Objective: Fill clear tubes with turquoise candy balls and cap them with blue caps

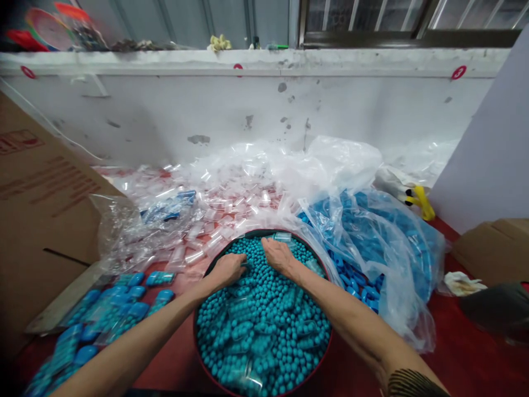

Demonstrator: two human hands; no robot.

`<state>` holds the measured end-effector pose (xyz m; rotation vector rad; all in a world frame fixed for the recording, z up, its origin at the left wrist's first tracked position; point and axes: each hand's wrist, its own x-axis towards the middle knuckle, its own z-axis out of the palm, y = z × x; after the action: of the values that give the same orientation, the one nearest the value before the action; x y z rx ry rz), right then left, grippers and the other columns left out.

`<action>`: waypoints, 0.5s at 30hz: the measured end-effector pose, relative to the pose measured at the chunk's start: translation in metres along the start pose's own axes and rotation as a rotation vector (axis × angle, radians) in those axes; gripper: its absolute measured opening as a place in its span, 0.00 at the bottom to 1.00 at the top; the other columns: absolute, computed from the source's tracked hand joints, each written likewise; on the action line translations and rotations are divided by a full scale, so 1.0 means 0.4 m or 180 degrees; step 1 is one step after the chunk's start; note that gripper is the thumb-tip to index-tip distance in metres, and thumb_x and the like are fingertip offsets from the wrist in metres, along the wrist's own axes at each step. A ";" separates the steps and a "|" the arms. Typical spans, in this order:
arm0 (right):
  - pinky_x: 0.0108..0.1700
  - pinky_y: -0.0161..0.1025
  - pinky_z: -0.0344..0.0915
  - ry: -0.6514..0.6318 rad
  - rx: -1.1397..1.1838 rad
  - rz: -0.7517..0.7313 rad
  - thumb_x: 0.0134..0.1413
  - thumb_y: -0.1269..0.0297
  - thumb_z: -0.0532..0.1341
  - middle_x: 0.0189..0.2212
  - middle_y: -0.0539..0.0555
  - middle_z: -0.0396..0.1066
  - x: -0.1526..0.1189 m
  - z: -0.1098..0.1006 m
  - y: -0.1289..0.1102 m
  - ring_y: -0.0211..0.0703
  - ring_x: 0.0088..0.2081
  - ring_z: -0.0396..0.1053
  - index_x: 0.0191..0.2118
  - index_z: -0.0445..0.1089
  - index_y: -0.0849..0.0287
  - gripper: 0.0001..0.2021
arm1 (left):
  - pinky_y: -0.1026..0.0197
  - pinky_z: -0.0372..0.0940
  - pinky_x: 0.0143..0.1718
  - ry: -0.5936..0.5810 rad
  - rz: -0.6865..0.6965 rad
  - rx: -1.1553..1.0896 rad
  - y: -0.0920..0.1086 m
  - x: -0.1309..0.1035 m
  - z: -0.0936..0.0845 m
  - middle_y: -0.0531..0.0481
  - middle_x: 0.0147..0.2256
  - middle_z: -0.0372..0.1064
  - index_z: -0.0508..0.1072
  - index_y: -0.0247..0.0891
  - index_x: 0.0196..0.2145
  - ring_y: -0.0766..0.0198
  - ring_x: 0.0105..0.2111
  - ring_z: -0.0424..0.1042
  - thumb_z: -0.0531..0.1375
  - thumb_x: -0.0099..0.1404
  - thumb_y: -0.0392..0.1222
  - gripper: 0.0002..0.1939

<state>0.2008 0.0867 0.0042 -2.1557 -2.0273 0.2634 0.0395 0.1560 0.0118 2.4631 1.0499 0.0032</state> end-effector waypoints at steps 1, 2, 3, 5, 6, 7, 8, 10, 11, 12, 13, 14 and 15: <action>0.41 0.39 0.60 0.0100 0.0126 0.0020 0.55 0.72 0.44 0.40 0.61 0.66 -0.002 -0.001 0.010 0.44 0.40 0.65 0.48 0.59 0.64 0.16 | 0.58 0.58 0.39 -0.0023 0.0031 -0.0094 -0.001 0.006 -0.001 0.47 0.28 0.68 0.68 0.37 0.27 0.57 0.35 0.67 0.56 0.49 0.35 0.04; 0.43 0.39 0.60 0.0206 0.0293 0.0032 0.54 0.72 0.46 0.41 0.61 0.67 -0.004 0.000 0.020 0.44 0.42 0.65 0.50 0.58 0.63 0.17 | 0.58 0.58 0.38 -0.0040 0.0070 -0.0213 -0.003 0.012 -0.004 0.48 0.27 0.68 0.67 0.37 0.28 0.58 0.34 0.67 0.55 0.50 0.35 0.05; 0.44 0.38 0.59 0.0307 0.0473 0.0036 0.54 0.72 0.47 0.42 0.60 0.67 -0.007 0.001 0.030 0.43 0.43 0.65 0.49 0.59 0.63 0.17 | 0.59 0.59 0.36 -0.0051 0.0111 -0.0353 -0.005 0.016 -0.008 0.50 0.26 0.67 0.66 0.36 0.30 0.60 0.32 0.67 0.54 0.51 0.35 0.06; 0.46 0.38 0.58 0.0447 0.0750 0.0023 0.51 0.71 0.51 0.42 0.58 0.68 -0.011 0.006 0.047 0.43 0.44 0.64 0.46 0.63 0.62 0.15 | 0.62 0.60 0.33 -0.0067 0.0189 -0.0663 -0.010 0.021 -0.021 0.52 0.26 0.66 0.64 0.36 0.32 0.64 0.29 0.66 0.52 0.52 0.35 0.08; 0.46 0.38 0.58 0.0488 0.0818 0.0006 0.50 0.71 0.52 0.42 0.58 0.68 -0.013 0.008 0.053 0.43 0.44 0.64 0.44 0.64 0.62 0.14 | 0.64 0.60 0.32 -0.0065 0.0219 -0.0806 -0.011 0.020 -0.027 0.53 0.27 0.65 0.63 0.36 0.33 0.66 0.29 0.66 0.51 0.53 0.34 0.08; 0.46 0.39 0.59 0.0534 0.0864 -0.0005 0.49 0.71 0.53 0.41 0.58 0.69 -0.013 0.010 0.055 0.43 0.44 0.65 0.42 0.65 0.62 0.13 | 0.65 0.60 0.31 -0.0063 0.0248 -0.0917 -0.012 0.017 -0.033 0.53 0.28 0.65 0.62 0.35 0.33 0.67 0.29 0.65 0.50 0.53 0.34 0.08; 0.46 0.40 0.59 0.0631 0.0989 0.0021 0.48 0.71 0.53 0.39 0.57 0.69 -0.013 0.010 0.055 0.44 0.43 0.65 0.41 0.66 0.63 0.12 | 0.66 0.60 0.31 -0.0052 0.0283 -0.1038 -0.011 0.013 -0.038 0.53 0.29 0.64 0.61 0.35 0.34 0.68 0.30 0.65 0.49 0.53 0.33 0.08; 0.42 0.40 0.62 0.0862 0.1477 0.0167 0.47 0.71 0.53 0.34 0.56 0.70 -0.008 0.010 0.044 0.43 0.38 0.67 0.38 0.66 0.62 0.10 | 0.66 0.60 0.33 -0.0024 0.0388 -0.1399 -0.007 0.004 -0.043 0.52 0.31 0.63 0.59 0.35 0.34 0.68 0.32 0.63 0.49 0.52 0.32 0.09; 0.39 0.39 0.64 0.0929 0.1830 0.0260 0.47 0.70 0.53 0.31 0.54 0.69 -0.005 0.009 0.035 0.42 0.35 0.68 0.37 0.65 0.62 0.09 | 0.66 0.60 0.33 0.0001 0.0437 -0.1622 -0.005 -0.001 -0.043 0.52 0.31 0.62 0.59 0.35 0.34 0.68 0.32 0.63 0.49 0.52 0.33 0.09; 0.34 0.38 0.65 0.0931 0.2222 0.0345 0.47 0.69 0.53 0.29 0.52 0.69 -0.001 0.010 0.025 0.40 0.32 0.68 0.36 0.63 0.61 0.09 | 0.65 0.60 0.34 0.0027 0.0485 -0.1846 -0.003 -0.004 -0.043 0.53 0.31 0.61 0.59 0.35 0.34 0.68 0.32 0.62 0.50 0.52 0.33 0.09; 0.30 0.37 0.66 0.0856 0.2605 0.0391 0.46 0.69 0.53 0.28 0.51 0.68 0.004 0.012 0.013 0.39 0.29 0.68 0.36 0.62 0.60 0.08 | 0.65 0.59 0.34 0.0049 0.0530 -0.2035 -0.002 -0.005 -0.042 0.53 0.31 0.60 0.59 0.35 0.34 0.68 0.32 0.61 0.50 0.52 0.34 0.09; 0.27 0.35 0.66 0.0746 0.2969 0.0397 0.46 0.68 0.53 0.27 0.49 0.67 0.008 0.015 0.003 0.39 0.28 0.68 0.35 0.61 0.59 0.07 | 0.65 0.59 0.33 0.0071 0.0564 -0.2153 -0.001 -0.005 -0.040 0.53 0.31 0.59 0.59 0.35 0.34 0.68 0.31 0.60 0.51 0.52 0.35 0.09; 0.25 0.34 0.66 0.0640 0.3289 0.0387 0.45 0.68 0.53 0.27 0.49 0.66 0.012 0.020 -0.006 0.39 0.28 0.68 0.34 0.60 0.58 0.07 | 0.64 0.58 0.33 0.0083 0.0585 -0.2183 -0.001 -0.005 -0.038 0.53 0.31 0.58 0.59 0.36 0.33 0.67 0.31 0.59 0.51 0.52 0.37 0.08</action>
<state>0.1967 0.0918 -0.0028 -1.5298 -1.1976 0.8425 0.0353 0.1612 0.0256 1.9167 0.6735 0.3883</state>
